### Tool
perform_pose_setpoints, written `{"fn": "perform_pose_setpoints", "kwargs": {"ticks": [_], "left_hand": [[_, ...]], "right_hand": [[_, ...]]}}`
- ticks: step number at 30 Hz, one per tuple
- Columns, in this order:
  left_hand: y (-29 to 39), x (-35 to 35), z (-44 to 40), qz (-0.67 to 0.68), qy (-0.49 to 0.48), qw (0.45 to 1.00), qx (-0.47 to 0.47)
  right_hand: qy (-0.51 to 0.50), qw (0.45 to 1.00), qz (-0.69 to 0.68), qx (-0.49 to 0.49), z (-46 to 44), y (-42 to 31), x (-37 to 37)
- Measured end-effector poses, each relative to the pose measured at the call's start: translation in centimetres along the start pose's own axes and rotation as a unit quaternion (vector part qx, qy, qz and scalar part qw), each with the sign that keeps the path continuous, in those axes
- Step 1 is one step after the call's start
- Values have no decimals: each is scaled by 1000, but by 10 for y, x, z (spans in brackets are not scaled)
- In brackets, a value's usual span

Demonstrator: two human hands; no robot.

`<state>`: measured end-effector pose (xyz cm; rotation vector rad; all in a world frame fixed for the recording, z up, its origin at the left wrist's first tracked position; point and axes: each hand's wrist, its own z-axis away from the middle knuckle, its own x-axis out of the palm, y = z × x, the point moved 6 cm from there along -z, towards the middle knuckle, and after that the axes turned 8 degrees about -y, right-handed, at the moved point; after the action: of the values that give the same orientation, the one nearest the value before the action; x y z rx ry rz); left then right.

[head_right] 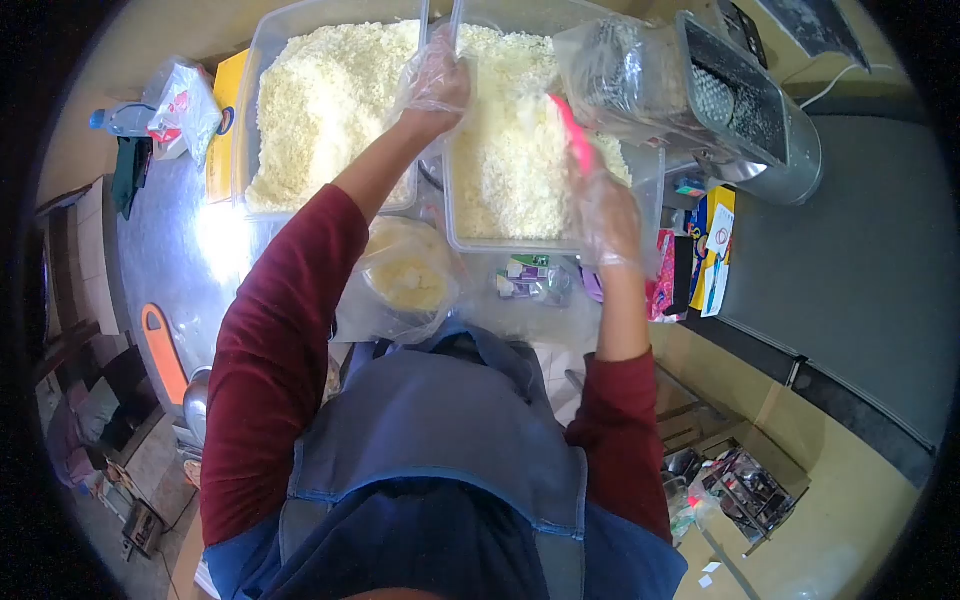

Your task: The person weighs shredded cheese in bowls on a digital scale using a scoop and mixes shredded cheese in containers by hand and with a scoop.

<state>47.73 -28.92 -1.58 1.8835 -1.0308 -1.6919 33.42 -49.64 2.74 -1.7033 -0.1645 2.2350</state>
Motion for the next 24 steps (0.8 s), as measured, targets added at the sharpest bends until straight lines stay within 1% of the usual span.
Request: {"fn": "perform_pose_setpoints", "kwargs": {"ticks": [1,2,3,5,6,7,8,9,10,11,12,14,15,17,20,24], "left_hand": [[-1,1,-1,5,-5,1000,-6],[-2,3,1,10,-12,1000,-11],[0,-1,4,12,-13,1000,-14],[5,-5,5,84,-92,991,-57],[5,-6,6,82,-90,991,-59],[4,-5,6,90,-86,990,-68],[2,-3,5,97,-80,989,-77],[2,0,5,97,-79,989,-77],[-1,0,4,71,-53,993,-82],[-3,0,3,44,-27,995,-86],[-4,1,3,45,-26,995,-86],[-1,-1,5,86,-14,993,-75],[-1,-1,7,85,-14,993,-77],[5,-5,8,99,-30,992,-76],[5,-8,9,91,-30,993,-71],[4,-10,5,57,-41,995,-69]], "right_hand": [[-22,993,111,16,-10,48,16],[-46,974,220,34,-19,82,28],[-48,973,222,34,-37,94,32],[-80,984,151,53,-85,109,41],[-80,984,151,50,-96,105,51],[43,984,166,-40,-102,83,52],[165,961,178,-130,-98,55,46],[166,961,178,-131,-97,46,44],[74,983,121,-118,-92,31,38],[-19,992,62,-104,-85,23,37],[-19,992,63,-104,-79,25,31],[13,999,30,-41,-75,42,16],[11,999,29,-42,-75,43,16],[0,998,29,-62,-74,44,18],[-8,995,23,-98,-79,41,19],[-15,989,12,-143,-84,35,24]]}}
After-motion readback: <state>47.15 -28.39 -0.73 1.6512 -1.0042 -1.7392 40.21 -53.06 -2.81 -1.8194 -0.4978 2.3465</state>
